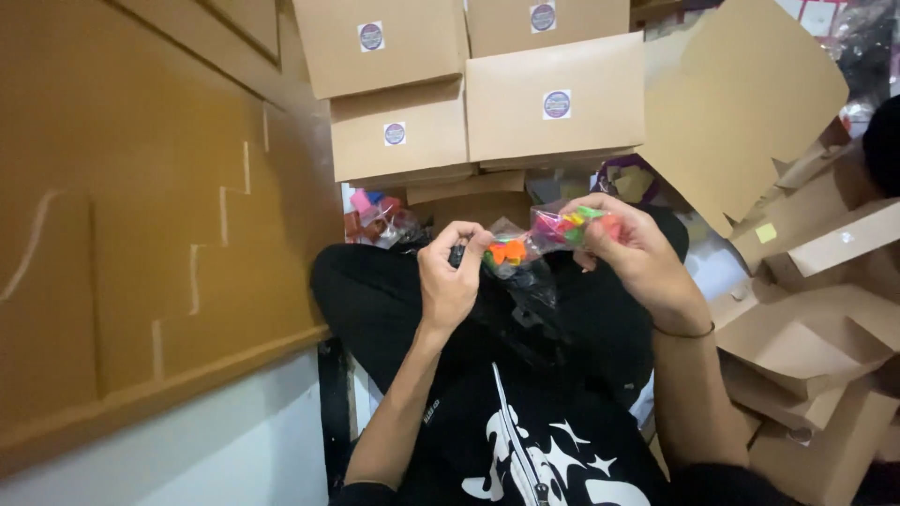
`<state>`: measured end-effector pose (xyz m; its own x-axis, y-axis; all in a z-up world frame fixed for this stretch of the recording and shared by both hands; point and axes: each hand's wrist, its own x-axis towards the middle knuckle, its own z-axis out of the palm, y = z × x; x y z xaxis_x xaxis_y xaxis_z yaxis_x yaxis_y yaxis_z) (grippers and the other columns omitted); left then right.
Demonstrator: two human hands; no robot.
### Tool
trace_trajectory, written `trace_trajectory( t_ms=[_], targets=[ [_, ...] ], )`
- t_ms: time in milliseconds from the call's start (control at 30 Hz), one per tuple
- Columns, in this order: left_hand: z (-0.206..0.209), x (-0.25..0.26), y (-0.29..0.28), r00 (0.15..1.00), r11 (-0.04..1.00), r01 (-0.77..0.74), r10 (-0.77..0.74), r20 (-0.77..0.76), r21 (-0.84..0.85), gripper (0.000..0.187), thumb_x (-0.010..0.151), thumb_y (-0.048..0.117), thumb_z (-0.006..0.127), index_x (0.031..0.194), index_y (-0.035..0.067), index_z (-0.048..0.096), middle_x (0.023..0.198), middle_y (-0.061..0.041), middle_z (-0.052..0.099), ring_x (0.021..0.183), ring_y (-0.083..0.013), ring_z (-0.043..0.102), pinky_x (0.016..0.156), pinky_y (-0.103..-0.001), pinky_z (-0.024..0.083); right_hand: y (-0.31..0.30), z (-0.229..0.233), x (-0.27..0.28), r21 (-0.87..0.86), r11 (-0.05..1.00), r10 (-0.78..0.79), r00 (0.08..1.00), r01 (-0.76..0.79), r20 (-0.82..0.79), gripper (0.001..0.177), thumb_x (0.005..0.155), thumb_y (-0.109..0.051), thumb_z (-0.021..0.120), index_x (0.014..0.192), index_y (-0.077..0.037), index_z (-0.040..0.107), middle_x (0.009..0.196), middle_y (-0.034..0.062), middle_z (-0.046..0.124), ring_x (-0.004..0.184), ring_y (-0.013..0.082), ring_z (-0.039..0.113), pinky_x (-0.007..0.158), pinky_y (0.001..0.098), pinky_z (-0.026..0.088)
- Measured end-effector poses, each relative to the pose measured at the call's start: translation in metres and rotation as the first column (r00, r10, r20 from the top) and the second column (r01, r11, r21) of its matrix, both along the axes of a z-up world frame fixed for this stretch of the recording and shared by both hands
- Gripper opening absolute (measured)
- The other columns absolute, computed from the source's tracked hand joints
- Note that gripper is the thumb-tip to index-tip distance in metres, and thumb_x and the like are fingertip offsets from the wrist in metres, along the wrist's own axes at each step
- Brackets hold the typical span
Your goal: Folding cardboard boxes, filling them with small toys, and sealing them with tape.
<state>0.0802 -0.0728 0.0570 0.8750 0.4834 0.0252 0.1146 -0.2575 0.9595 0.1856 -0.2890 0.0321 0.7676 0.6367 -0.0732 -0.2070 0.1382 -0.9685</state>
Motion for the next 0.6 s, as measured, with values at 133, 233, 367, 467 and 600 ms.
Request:
trace_trajectory(
  t_ms=[133, 233, 367, 467, 600],
  targets=[
    [0.006, -0.006, -0.002, 0.999, 0.999, 0.040, -0.041, 0.029, 0.032, 0.014, 0.097, 0.021, 0.070, 0.085, 0.013, 0.070, 0.053, 0.000, 0.046, 0.060, -0.0083, 0.044, 0.060, -0.028, 0.046, 0.002, -0.001, 0.000, 0.021, 0.999, 0.031, 0.998, -0.030, -0.063, 0.036, 0.104, -0.028, 0.054, 0.122, 0.002, 0.064, 0.095, 0.0161, 0.068, 0.067, 0.0132, 0.060, 0.057, 0.0275, 0.053],
    [0.003, -0.007, 0.004, 0.998, 0.998, 0.064, -0.065, 0.021, 0.027, 0.013, 0.096, 0.019, 0.071, 0.084, 0.013, 0.070, 0.052, 0.002, 0.045, 0.059, -0.0077, 0.045, 0.060, -0.027, 0.045, 0.004, -0.009, 0.001, 0.058, 0.998, 0.037, 0.997, -0.033, -0.068, 0.037, 0.106, -0.031, 0.051, 0.119, 0.000, 0.066, 0.095, 0.0149, 0.069, 0.071, 0.0153, 0.063, 0.062, 0.0286, 0.055],
    [0.011, -0.011, 0.007, 0.995, 0.996, 0.090, -0.091, 0.032, 0.030, 0.015, 0.097, 0.020, 0.070, 0.083, 0.014, 0.070, 0.051, 0.003, 0.045, 0.058, -0.0071, 0.045, 0.060, -0.026, 0.046, 0.007, -0.025, -0.002, 0.076, 0.990, -0.104, 0.974, 0.121, -0.202, 0.029, 0.106, -0.025, 0.054, 0.117, 0.000, 0.065, 0.099, 0.0123, 0.069, 0.081, 0.0179, 0.068, 0.074, 0.0325, 0.057],
    [0.008, -0.016, 0.010, 0.993, 0.992, 0.114, -0.116, 0.024, 0.061, 0.016, 0.097, 0.022, 0.069, 0.083, 0.015, 0.069, 0.053, 0.000, 0.047, 0.057, -0.0104, 0.048, 0.061, -0.028, 0.048, 0.000, -0.047, -0.003, 0.085, 0.983, -0.136, 0.950, 0.165, -0.281, 0.026, 0.107, -0.024, 0.053, 0.114, -0.001, 0.065, 0.097, 0.0113, 0.068, 0.080, 0.0183, 0.067, 0.074, 0.0326, 0.056],
    [0.008, -0.016, 0.020, 0.986, 0.980, 0.158, -0.162, 0.024, 0.123, 0.015, 0.097, 0.023, 0.069, 0.084, 0.015, 0.068, 0.056, -0.005, 0.054, 0.057, -0.0260, 0.058, 0.065, -0.035, 0.052, -0.003, -0.043, -0.008, 0.109, 0.976, -0.140, 0.922, 0.191, -0.361, 0.022, 0.107, -0.026, 0.056, 0.105, -0.006, 0.064, 0.090, 0.0073, 0.065, 0.075, 0.0178, 0.065, 0.069, 0.0298, 0.053]
  ],
)
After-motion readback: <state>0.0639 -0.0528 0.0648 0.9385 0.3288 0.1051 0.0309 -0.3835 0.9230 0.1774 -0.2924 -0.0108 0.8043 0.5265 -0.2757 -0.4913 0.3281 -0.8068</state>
